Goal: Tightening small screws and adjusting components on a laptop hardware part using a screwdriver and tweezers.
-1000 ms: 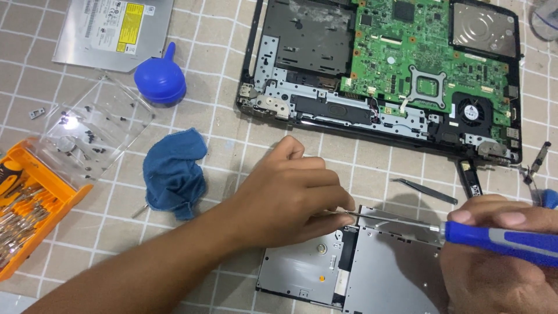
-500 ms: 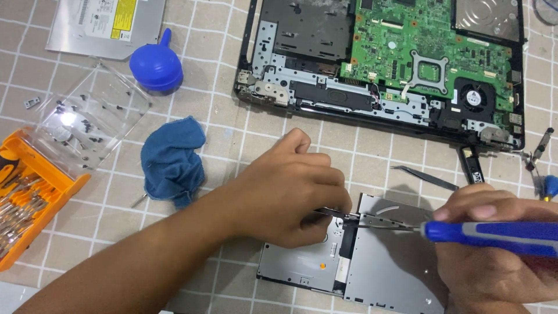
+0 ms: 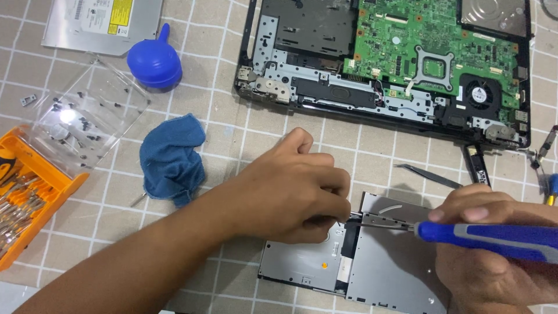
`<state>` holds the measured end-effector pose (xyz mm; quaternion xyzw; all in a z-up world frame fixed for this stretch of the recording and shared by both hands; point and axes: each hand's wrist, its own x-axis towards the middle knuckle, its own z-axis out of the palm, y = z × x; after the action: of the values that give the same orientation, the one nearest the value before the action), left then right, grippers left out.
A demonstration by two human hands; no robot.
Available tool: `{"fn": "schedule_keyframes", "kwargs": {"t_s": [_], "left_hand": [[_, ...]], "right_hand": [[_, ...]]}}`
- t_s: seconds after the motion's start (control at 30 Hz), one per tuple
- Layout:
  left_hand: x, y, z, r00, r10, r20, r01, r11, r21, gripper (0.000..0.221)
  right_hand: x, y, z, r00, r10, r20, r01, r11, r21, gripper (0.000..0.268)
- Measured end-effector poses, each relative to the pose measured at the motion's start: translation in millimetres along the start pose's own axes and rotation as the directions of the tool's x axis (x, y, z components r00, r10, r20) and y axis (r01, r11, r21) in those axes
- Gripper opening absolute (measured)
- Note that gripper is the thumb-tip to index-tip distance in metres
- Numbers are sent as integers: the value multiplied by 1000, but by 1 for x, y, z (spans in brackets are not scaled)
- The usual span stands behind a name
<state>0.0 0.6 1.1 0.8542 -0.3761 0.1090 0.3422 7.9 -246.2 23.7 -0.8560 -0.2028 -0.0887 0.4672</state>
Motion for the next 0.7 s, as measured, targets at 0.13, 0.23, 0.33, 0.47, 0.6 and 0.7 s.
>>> {"fn": "schedule_keyframes", "kwargs": {"t_s": [0.13, 0.23, 0.33, 0.47, 0.6, 0.7], "left_hand": [[0, -1, -1, 999, 23, 36, -23, 1000, -10, 7], [0, -2, -1, 998, 29, 51, -29, 999, -13, 6], [0, -2, 0, 998, 39, 48, -39, 999, -1, 6], [-2, -3, 3, 999, 51, 16, -51, 999, 3, 6], [-1, -3, 0, 997, 73, 30, -74, 997, 27, 6], [0, -3, -2, 995, 86, 51, -87, 996, 27, 5]], "right_hand": [[0, 5, -4, 999, -42, 4, 42, 998, 39, 24], [6, 7, -26, 985, -3, 173, -8, 998, 68, 22], [9, 15, -45, 937, 65, 344, -85, 995, 43, 34], [6, -17, -23, 976, 62, 210, -65, 998, 8, 23], [9, 11, -48, 877, -44, 479, 5, 997, 82, 43], [0, -5, -33, 945, -23, 325, 21, 1000, 8, 35]]}}
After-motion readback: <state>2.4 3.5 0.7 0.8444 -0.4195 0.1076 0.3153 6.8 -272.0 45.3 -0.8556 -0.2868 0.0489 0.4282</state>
